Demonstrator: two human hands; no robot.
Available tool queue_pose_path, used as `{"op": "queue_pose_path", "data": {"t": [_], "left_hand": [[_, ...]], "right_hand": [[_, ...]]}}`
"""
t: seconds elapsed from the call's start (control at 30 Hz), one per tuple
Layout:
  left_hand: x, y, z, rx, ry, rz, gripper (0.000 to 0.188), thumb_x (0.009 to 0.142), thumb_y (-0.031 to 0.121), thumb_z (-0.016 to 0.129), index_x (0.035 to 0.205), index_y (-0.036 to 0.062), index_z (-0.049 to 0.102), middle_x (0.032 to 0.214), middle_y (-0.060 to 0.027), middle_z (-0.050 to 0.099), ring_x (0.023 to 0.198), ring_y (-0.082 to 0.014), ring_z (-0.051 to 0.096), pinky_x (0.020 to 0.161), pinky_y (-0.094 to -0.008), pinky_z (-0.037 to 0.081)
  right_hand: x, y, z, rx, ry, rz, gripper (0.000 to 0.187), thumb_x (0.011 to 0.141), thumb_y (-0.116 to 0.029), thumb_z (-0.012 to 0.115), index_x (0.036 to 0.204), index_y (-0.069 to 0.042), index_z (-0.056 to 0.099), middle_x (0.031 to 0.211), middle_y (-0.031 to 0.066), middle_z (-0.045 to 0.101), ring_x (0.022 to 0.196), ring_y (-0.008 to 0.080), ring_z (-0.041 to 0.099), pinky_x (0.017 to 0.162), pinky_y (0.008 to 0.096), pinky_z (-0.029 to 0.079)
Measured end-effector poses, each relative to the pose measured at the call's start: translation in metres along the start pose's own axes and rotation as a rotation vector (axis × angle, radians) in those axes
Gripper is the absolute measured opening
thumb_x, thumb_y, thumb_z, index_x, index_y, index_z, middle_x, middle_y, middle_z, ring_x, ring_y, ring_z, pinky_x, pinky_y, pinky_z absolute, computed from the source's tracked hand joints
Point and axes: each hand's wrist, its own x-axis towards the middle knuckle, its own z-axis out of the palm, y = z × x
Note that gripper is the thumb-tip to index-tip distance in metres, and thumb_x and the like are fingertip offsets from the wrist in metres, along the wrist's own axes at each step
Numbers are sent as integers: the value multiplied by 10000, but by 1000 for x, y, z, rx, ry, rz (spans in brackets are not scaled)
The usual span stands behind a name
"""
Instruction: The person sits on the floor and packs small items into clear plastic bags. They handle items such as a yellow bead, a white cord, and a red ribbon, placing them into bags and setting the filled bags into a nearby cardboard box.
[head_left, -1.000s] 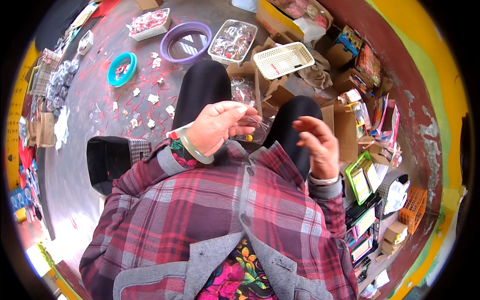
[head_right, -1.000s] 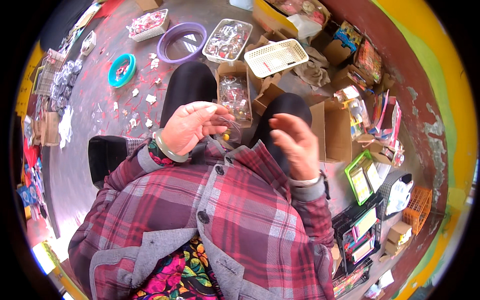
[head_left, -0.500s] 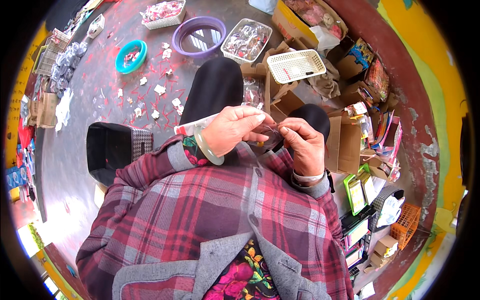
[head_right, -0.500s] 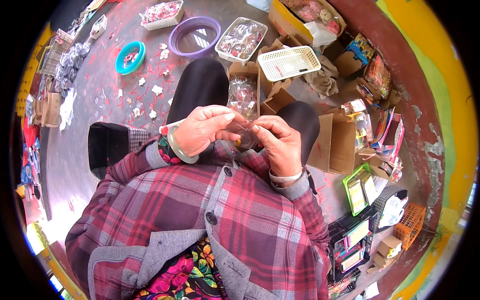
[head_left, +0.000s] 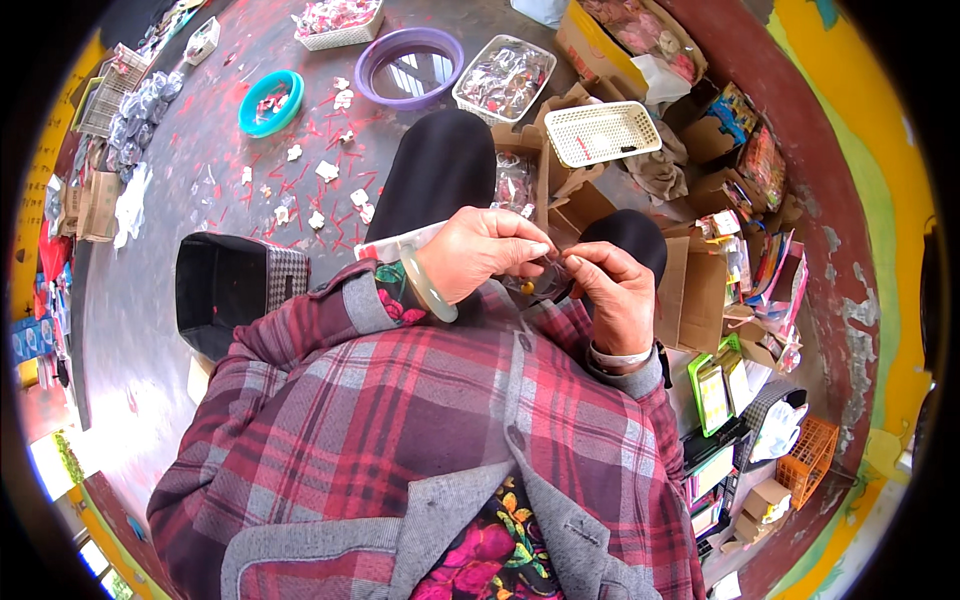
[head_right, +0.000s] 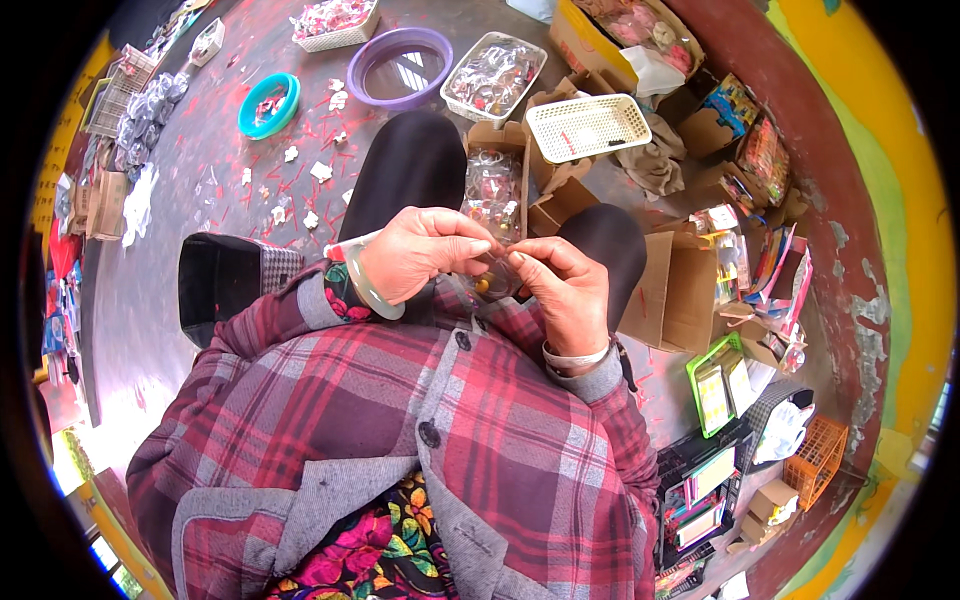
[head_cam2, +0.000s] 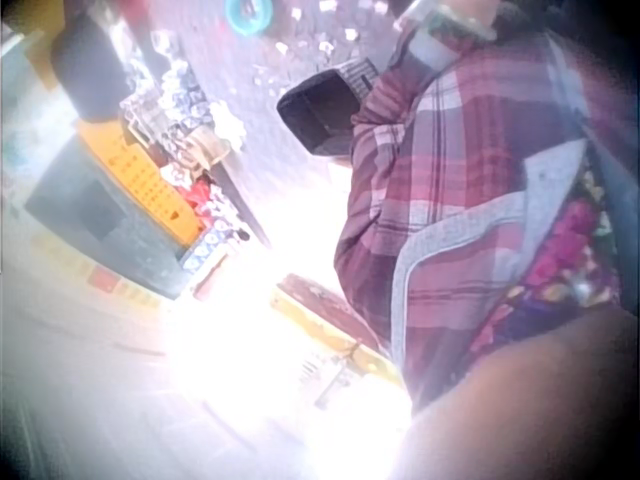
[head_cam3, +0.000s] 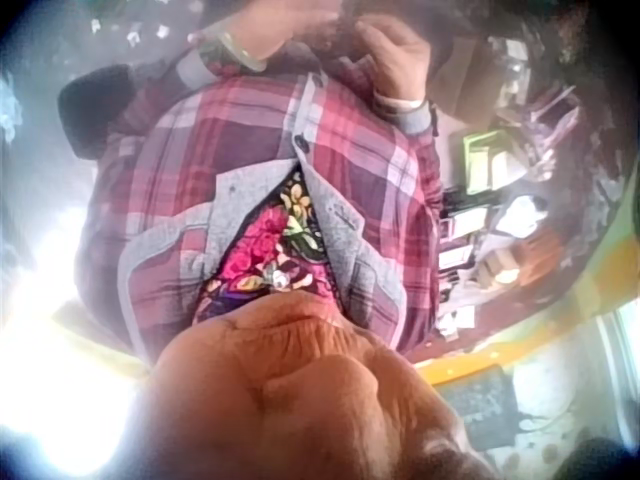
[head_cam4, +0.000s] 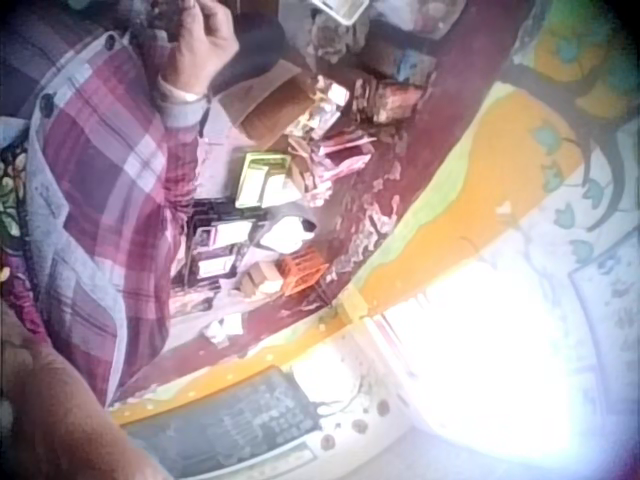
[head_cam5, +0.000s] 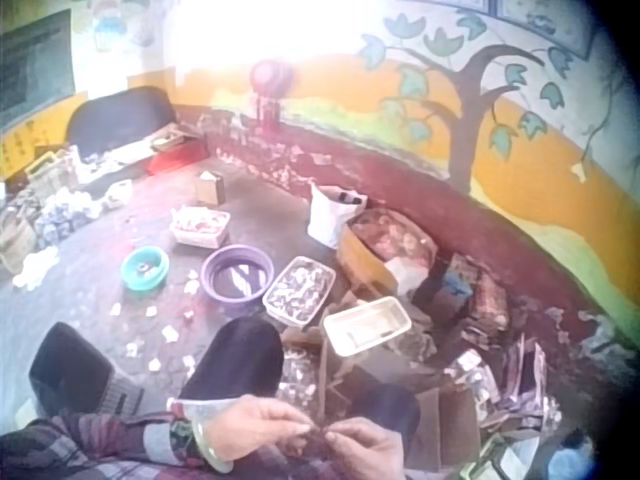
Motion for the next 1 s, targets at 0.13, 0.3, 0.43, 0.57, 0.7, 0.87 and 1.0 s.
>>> {"op": "queue_pose_path", "data": {"t": [0.13,0.3,0.43,0.57,0.7,0.87,1.0], "left_hand": [[0,0,2,-24,20,14,200,857,76,561,1015,-41,598,974,-123,624,853,-148,610,770,-238,499],[1,-2,-1,-61,-18,20,212,865,75,545,1032,-48,590,998,-132,619,874,-162,611,785,-259,505],[2,-3,-2,-113,-33,32,222,870,75,536,1048,-50,583,1007,-134,617,896,-174,611,787,-271,510],[1,0,-1,-134,-59,26,241,884,91,515,1072,-50,567,1020,-140,612,933,-187,603,801,-277,506],[1,1,-4,-186,-114,-2,249,897,106,494,1083,-47,559,1039,-146,604,967,-197,591,821,-289,501],[2,1,-5,-236,-129,-25,247,899,103,487,1082,-48,556,1052,-153,597,979,-205,587,830,-295,501],[2,2,-5,-258,-128,-46,244,895,92,490,1082,-51,553,1057,-156,594,983,-206,587,839,-296,503]], "right_hand": [[0,0,1,-12,8,-22,116,796,-38,626,898,14,647,803,32,617,659,69,535,555,183,428],[0,1,1,-9,13,-58,153,799,-16,612,946,9,645,818,33,617,656,63,534,548,177,430],[0,2,-1,-12,-13,-67,193,800,0,604,989,3,641,850,37,613,655,60,532,547,173,428],[0,2,-1,6,-35,-80,204,798,13,598,998,3,641,861,46,599,650,67,526,547,174,422],[1,4,-3,10,-68,-165,191,800,30,577,976,13,648,841,56,587,640,79,519,549,176,418],[2,6,-6,7,-92,-203,185,798,53,550,949,22,653,839,67,583,635,86,517,550,178,416],[1,7,-6,2,-86,-196,165,802,50,542,921,27,655,839,67,582,633,88,520,551,181,417]]}}
